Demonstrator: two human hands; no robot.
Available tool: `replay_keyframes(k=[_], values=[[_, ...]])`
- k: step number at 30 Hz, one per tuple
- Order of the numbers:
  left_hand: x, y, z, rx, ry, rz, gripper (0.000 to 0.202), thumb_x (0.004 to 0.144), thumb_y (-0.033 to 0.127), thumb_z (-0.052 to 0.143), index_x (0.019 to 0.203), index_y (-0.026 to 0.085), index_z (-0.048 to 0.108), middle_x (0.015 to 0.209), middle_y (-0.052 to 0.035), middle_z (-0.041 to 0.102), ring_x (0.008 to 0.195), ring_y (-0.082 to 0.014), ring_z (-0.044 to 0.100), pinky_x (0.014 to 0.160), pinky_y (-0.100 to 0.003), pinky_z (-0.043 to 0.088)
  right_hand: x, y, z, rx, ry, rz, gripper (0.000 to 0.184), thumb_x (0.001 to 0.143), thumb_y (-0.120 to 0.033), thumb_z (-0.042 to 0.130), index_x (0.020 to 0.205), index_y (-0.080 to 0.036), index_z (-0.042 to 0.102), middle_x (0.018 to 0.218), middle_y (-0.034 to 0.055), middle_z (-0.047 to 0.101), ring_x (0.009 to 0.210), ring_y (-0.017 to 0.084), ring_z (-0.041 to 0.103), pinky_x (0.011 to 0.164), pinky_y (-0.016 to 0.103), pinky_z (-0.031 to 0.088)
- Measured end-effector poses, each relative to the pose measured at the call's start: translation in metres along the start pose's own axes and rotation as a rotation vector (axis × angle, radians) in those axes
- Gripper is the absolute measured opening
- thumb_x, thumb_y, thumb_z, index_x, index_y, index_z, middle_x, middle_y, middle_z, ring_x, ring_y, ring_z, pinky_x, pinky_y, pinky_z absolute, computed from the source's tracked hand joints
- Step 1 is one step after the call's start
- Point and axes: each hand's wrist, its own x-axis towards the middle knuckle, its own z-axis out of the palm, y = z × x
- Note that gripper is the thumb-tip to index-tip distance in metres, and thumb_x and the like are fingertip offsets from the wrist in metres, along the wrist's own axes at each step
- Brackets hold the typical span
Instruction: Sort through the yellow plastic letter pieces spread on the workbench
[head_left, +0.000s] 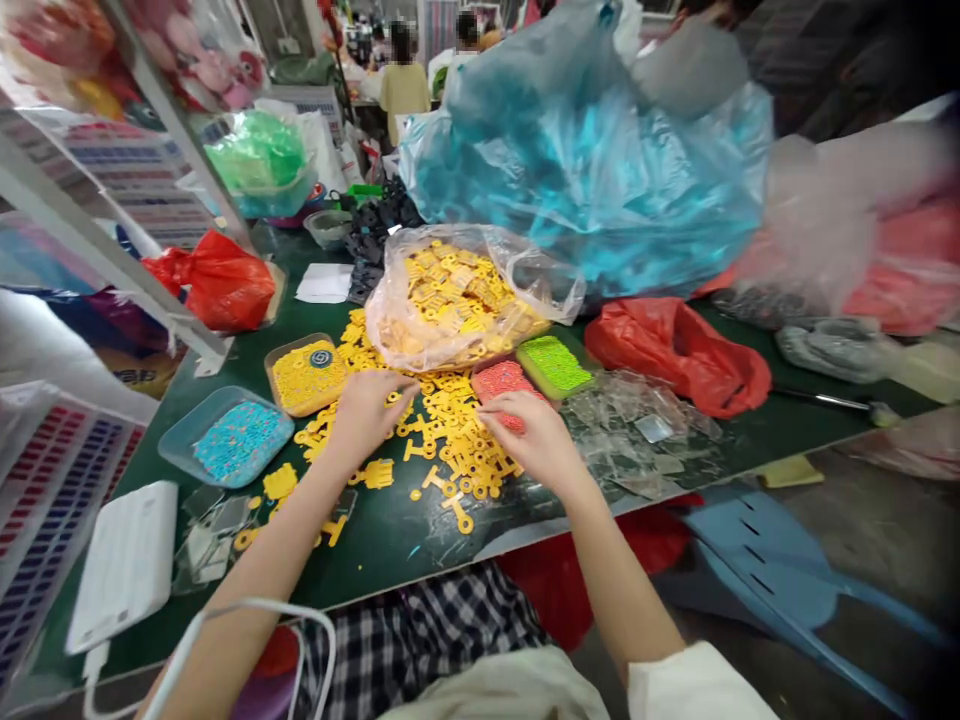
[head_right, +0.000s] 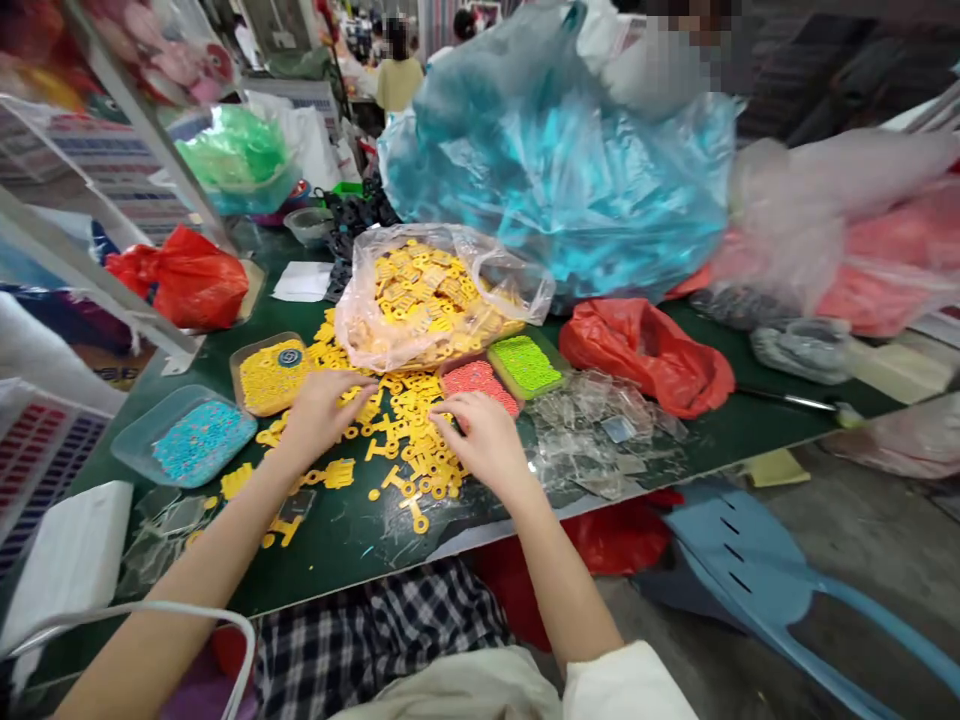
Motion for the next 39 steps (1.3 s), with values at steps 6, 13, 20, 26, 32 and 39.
replay_keyframes(k=[6, 13, 20, 26, 32, 39], values=[[0.060, 0.078, 0.061, 0.100, -0.388, 0.323, 0.026, 0.097, 0.036, 0.050, 0.103, 0.018, 0.069, 0.108, -0.0087, 0.070, 0.105, -0.0254, 0.057, 0.090, -0.037, 0.037, -0.034, 0.055, -0.066, -0.084, 0.380, 0.255, 0.033, 0.088, -0.046, 0.052, 0.090, -0.020, 0.071, 0.095, 0.0090, 0.073, 0.090, 0.024, 0.066, 0.085, 0.038, 0.050], [0.099, 0.083, 0.095, 0.172, -0.498, 0.270, 0.015, 0.089, 0.015, 0.056, 0.087, 0.015, 0.071, 0.094, -0.0130, 0.072, 0.099, -0.0278, 0.060, 0.089, -0.039, 0.037, -0.050, 0.095, -0.093, -0.101, 0.383, 0.362, 0.037, 0.086, -0.049, 0.049, 0.089, -0.019, 0.070, 0.096, 0.0098, 0.073, 0.089, 0.024, 0.066, 0.082, 0.038, 0.050], [0.107, 0.079, 0.110, 0.185, -0.599, 0.212, 0.013, 0.079, 0.028, 0.072, 0.086, 0.017, 0.072, 0.092, -0.0119, 0.074, 0.095, -0.0283, 0.065, 0.087, -0.037, 0.040, -0.040, 0.117, -0.096, -0.116, 0.332, 0.384, 0.037, 0.087, -0.048, 0.048, 0.090, -0.018, 0.070, 0.094, 0.0087, 0.074, 0.081, 0.022, 0.066, 0.079, 0.036, 0.051], [0.109, 0.078, 0.119, 0.178, -0.622, 0.181, 0.010, 0.079, 0.025, 0.070, 0.073, 0.017, 0.071, 0.077, -0.0099, 0.073, 0.082, -0.0253, 0.067, 0.088, -0.038, 0.039, -0.024, 0.126, -0.093, -0.175, 0.248, 0.365, 0.036, 0.090, -0.042, 0.045, 0.095, -0.018, 0.071, 0.098, 0.0087, 0.073, 0.084, 0.022, 0.067, 0.081, 0.035, 0.051], [0.106, 0.081, 0.108, 0.139, -0.553, 0.166, 0.013, 0.082, 0.029, 0.070, 0.076, 0.018, 0.073, 0.079, -0.0093, 0.073, 0.087, -0.0256, 0.067, 0.088, -0.038, 0.039, 0.016, 0.131, -0.088, -0.327, 0.040, 0.380, 0.027, 0.090, -0.031, 0.051, 0.100, -0.019, 0.073, 0.107, 0.0090, 0.073, 0.097, 0.023, 0.067, 0.086, 0.034, 0.047], [0.092, 0.089, 0.081, -0.023, -0.428, 0.130, 0.018, 0.091, 0.035, 0.063, 0.090, 0.021, 0.075, 0.105, -0.0052, 0.073, 0.104, -0.0242, 0.062, 0.091, -0.037, 0.039, 0.064, 0.131, -0.074, -0.537, -0.283, 0.461, 0.012, 0.064, -0.018, 0.078, 0.076, -0.019, 0.074, 0.089, 0.0081, 0.075, 0.095, 0.028, 0.066, 0.095, 0.043, 0.035]])
